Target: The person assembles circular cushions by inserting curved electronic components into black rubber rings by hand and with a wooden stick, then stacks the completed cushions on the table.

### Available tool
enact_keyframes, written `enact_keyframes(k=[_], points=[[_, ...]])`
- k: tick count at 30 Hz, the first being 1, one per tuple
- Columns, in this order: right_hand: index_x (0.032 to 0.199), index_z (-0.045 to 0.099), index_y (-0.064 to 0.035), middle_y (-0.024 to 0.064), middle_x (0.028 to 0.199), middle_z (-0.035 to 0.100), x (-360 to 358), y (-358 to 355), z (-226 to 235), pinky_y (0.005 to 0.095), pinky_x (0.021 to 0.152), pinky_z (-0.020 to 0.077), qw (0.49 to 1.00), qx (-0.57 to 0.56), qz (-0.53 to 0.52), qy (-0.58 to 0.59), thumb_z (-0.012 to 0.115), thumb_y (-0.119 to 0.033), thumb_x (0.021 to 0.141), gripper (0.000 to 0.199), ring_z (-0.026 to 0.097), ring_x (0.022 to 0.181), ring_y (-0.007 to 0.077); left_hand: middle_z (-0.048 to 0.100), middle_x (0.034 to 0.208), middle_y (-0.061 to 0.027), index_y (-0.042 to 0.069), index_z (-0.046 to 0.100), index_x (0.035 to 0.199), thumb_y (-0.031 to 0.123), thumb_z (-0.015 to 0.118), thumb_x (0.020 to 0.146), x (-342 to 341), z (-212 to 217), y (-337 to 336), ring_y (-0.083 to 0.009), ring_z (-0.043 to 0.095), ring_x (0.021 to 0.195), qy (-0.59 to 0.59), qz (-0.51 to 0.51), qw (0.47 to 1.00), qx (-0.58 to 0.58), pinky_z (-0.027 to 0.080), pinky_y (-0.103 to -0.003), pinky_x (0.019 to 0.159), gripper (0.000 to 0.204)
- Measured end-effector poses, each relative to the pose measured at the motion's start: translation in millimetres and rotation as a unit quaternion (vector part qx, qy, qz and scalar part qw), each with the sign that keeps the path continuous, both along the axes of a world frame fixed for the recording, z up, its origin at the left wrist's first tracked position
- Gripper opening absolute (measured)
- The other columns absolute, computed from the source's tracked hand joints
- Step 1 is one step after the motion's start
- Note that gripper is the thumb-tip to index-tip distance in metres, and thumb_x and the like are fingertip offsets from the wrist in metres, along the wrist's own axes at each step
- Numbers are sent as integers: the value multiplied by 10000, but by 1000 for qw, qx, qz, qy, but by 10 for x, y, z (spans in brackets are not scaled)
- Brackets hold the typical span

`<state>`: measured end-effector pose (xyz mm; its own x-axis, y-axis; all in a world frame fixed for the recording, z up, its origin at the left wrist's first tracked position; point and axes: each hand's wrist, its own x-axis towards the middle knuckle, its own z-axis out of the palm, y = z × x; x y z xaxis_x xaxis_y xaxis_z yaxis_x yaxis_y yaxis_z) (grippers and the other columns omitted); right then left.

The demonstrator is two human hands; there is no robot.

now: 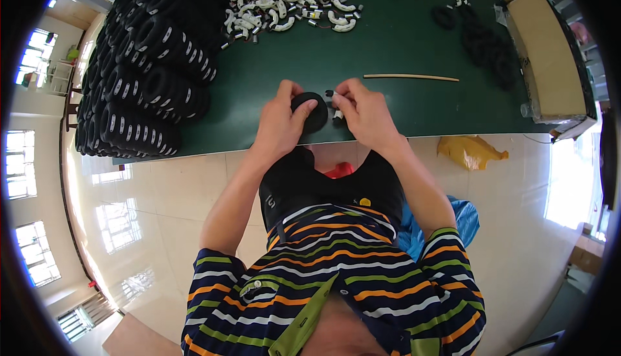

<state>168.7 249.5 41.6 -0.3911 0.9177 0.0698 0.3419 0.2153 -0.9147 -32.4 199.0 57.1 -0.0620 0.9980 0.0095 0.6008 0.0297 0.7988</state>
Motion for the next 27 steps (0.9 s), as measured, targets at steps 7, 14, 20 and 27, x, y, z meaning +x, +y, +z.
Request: enact_keyframes(k=[7,14,20,27], points=[[1180,651,42,71,814,715,16,-124,91,268,635,521,977,-112,-60,172,698,-72,993,225,643,728,85,681,956,-41,1,573,1208,147,656,1041,74,-192,-37,-101,619,874,-320,-4,947,27,500,-260,835,237],[1135,739,35,76,870,749,34,-149,42,244,650,526,986,-91,-34,135,748,-85,953,219,650,719,81,671,971,-51,11,576,1226,177,669,1041,110,-286,-54,-119,637,904,-418,17,908,31,522,-282,868,266],[1120,754,26,56,855,751,17,-132,17,241,637,515,990,-89,-33,100,756,-81,944,206,648,714,67,664,1036,-56,10,574,1227,160,675,1036,145,-331,-85,-123,649,924,-431,21,900,60,527,-288,890,262],[1116,759,27,57,846,732,30,-153,102,238,637,505,998,-26,0,60,770,-48,922,208,640,705,72,659,1039,-42,12,578,1223,167,682,1034,168,-356,-81,-116,644,926,-420,37,905,66,517,-275,888,266]])
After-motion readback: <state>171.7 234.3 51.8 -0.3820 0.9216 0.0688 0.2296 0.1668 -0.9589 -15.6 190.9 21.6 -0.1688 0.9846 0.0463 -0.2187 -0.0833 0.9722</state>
